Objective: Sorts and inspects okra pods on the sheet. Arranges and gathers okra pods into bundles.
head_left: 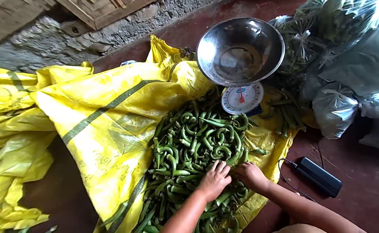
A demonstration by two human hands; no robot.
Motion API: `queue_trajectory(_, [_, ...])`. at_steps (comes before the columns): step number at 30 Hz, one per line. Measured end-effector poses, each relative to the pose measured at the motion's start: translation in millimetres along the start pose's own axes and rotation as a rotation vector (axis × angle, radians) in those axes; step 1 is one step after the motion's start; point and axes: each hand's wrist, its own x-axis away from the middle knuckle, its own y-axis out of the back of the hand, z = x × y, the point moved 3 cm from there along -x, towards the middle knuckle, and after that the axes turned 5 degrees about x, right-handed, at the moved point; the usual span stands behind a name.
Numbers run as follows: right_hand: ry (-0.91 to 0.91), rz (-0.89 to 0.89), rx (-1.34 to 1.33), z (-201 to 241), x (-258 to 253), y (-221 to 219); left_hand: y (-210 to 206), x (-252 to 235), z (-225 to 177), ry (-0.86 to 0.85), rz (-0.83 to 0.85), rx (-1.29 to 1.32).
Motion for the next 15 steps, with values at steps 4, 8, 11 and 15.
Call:
queue_trajectory(4, [0.129, -0.075, -0.407, -11, 13, 23, 45, 13, 27, 0.331, -0.331, 0.551])
queue_trajectory(8, [0.218, -0.098, -0.594, -17, 23, 21, 66, 29, 44, 0.363, -0.584, 1.023])
queue_trajectory(11, [0.240, -0.144, -0.539, -18, 23, 21, 72, 36, 41, 0.336, -0.631, 1.304])
queue_trajectory(15, [0.172, -0.176, -0.383, -20, 25, 48, 69, 43, 34, 0.292, -0.641, 1.520])
